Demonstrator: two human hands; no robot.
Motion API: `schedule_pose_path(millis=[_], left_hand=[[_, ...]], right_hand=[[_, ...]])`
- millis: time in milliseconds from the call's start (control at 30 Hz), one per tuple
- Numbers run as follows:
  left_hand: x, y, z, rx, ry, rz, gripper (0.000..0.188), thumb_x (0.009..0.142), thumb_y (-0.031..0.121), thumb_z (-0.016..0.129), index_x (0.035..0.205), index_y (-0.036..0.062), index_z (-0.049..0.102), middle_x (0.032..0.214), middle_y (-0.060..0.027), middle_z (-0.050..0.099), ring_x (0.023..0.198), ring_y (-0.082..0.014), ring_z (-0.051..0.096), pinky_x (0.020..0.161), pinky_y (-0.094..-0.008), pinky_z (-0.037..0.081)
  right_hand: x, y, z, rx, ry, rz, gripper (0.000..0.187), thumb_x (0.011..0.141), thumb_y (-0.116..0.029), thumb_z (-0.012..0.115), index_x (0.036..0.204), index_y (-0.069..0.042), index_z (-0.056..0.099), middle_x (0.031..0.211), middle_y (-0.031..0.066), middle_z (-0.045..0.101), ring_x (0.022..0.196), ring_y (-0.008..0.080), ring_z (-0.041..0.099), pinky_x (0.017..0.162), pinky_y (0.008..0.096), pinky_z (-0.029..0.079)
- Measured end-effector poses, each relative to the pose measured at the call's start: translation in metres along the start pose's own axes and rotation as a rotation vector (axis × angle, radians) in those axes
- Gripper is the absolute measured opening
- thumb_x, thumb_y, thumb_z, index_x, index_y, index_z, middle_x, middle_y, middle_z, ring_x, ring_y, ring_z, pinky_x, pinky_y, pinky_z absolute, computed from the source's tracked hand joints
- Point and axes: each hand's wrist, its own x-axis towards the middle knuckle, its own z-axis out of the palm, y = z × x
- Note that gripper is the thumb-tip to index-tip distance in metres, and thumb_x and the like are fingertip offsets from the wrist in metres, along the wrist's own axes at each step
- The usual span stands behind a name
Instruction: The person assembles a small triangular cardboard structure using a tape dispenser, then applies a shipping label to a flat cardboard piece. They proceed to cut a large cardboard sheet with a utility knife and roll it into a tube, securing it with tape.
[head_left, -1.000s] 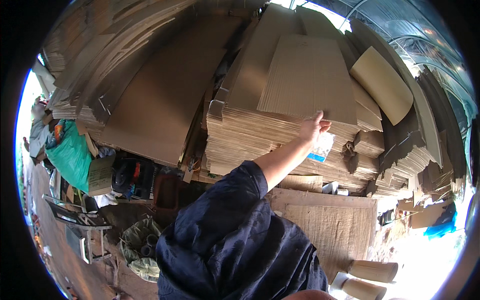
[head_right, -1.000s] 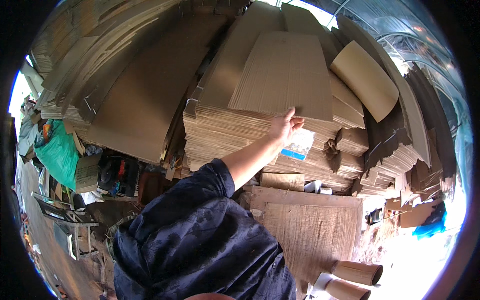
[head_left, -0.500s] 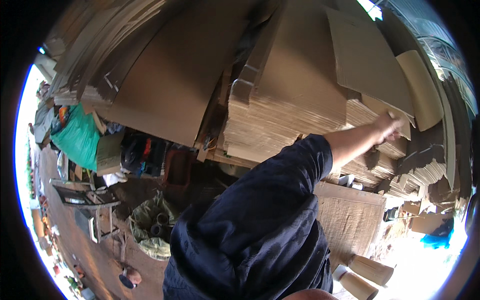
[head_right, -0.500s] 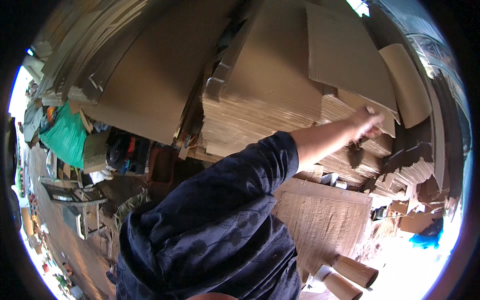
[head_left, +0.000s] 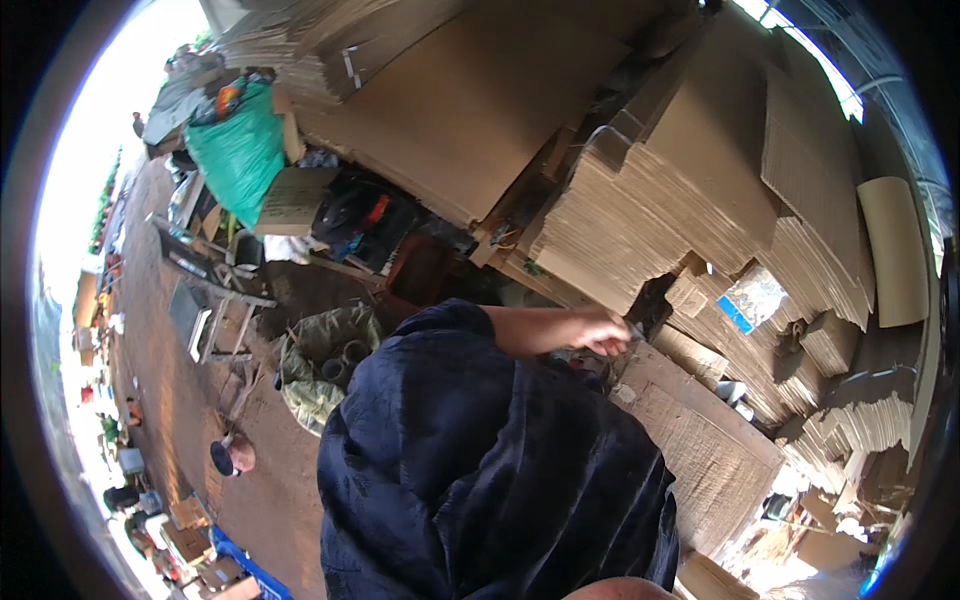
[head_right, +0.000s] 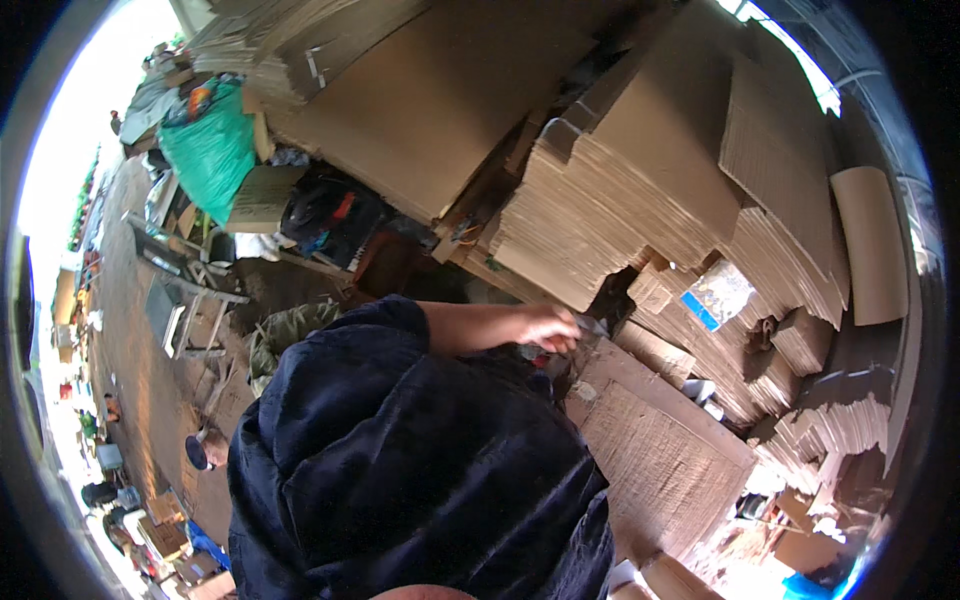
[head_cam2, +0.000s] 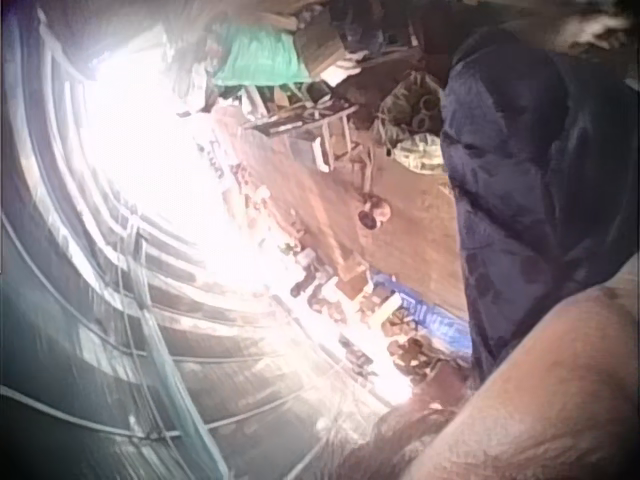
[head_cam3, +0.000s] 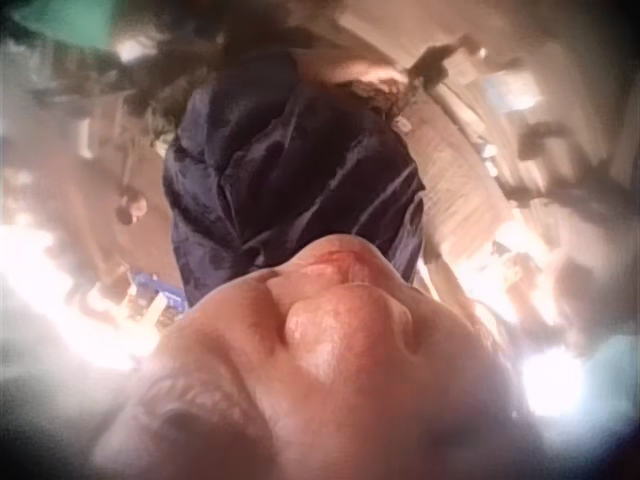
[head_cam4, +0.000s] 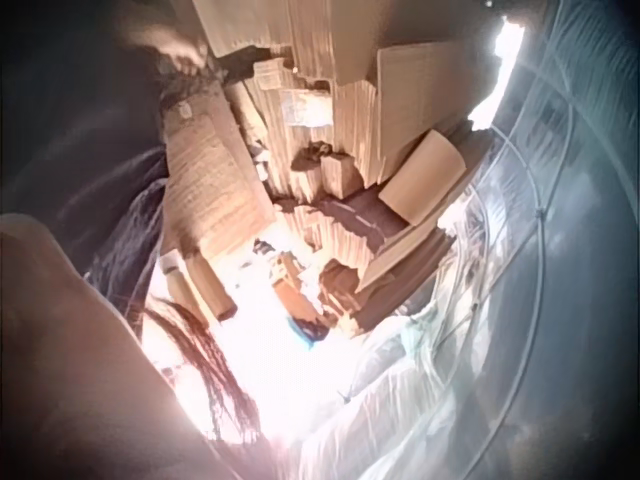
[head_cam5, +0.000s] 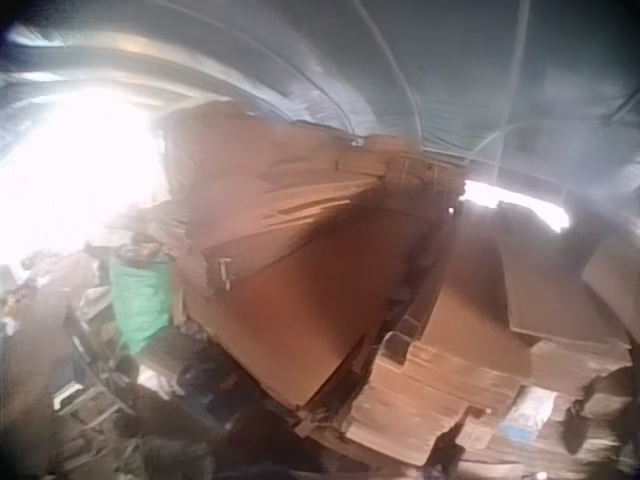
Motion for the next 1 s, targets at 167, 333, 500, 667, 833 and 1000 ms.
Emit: schedule_pose_path(millis=[167, 333, 500, 667, 833, 1000], left_hand=[[-0.063, -0.066, -0.135, -0.598, 0.434, 0.071, 0.018, 0.093, 0.029, 0.059, 0.099, 0.0128, 0.06, 0.089, 0.0001, 0.068, 0.081, -0.0163, 0.063, 0.081, -0.0374, 0.05], [-0.112, -0.083, -0.219, -0.782, 0.77, 0.165, 0.017, 0.095, 0.027, 0.053, 0.097, 0.0102, 0.058, 0.09, -0.0014, 0.063, 0.082, -0.017, 0.06, 0.084, -0.0377, 0.047], [-0.088, -0.058, -0.287, -0.954, 1.126, 0.27, 0.017, 0.094, 0.02, 0.055, 0.082, 0.0083, 0.054, 0.07, -0.0043, 0.055, 0.056, -0.0181, 0.054, 0.051, -0.0322, 0.042], [-0.081, -0.058, -0.367, -1.233, 1.147, 0.433, 0.027, 0.095, 0.029, 0.056, 0.078, 0.0091, 0.052, 0.06, -0.0014, 0.046, 0.053, -0.0166, 0.045, 0.054, -0.0316, 0.042], [-0.083, -0.066, -0.444, -1.271, 1.133, 0.535, 0.051, 0.091, 0.032, 0.064, 0.131, 0.0066, 0.045, 0.128, -0.0128, 0.05, 0.113, -0.0307, 0.052, 0.095, -0.0495, 0.041], [-0.077, 0.017, -0.392, -1.205, 1.134, 0.573, 0.037, 0.091, 0.028, 0.065, 0.113, -0.0001, 0.057, 0.102, -0.011, 0.064, 0.092, -0.0308, 0.062, 0.08, -0.0487, 0.05]], right_hand=[[0.003, 0.004, 0.013, 0.02, -0.031, -0.065, 0.032, 0.083, -0.019, 0.061, 0.111, -0.004, 0.062, 0.096, 0.0168, 0.067, 0.089, 0.0269, 0.066, 0.079, 0.037, 0.052], [0.01, -0.003, 0.018, 0.012, -0.025, -0.065, 0.032, 0.084, -0.019, 0.06, 0.112, -0.004, 0.061, 0.097, 0.0171, 0.066, 0.09, 0.0271, 0.065, 0.079, 0.0371, 0.052], [0.016, -0.019, 0.016, -0.028, -0.015, 0.02, 0.031, 0.085, -0.018, 0.059, 0.113, -0.004, 0.061, 0.098, 0.0174, 0.066, 0.091, 0.0273, 0.065, 0.08, 0.0371, 0.051], [0.026, -0.052, 0.016, -0.081, -0.033, 0.111, 0.031, 0.086, -0.018, 0.058, 0.114, -0.004, 0.06, 0.099, 0.0177, 0.065, 0.092, 0.0275, 0.065, 0.08, 0.0372, 0.051], [0.046, -0.088, 0.02, -0.104, -0.074, 0.147, 0.031, 0.087, -0.017, 0.057, 0.115, -0.003, 0.06, 0.1, 0.018, 0.065, 0.093, 0.0277, 0.064, 0.081, 0.0372, 0.051], [0.045, -0.097, 0.011, -0.12, -0.063, 0.262, 0.031, 0.088, -0.017, 0.056, 0.116, -0.003, 0.059, 0.101, 0.0183, 0.064, 0.094, 0.0279, 0.064, 0.081, 0.0373, 0.05]])
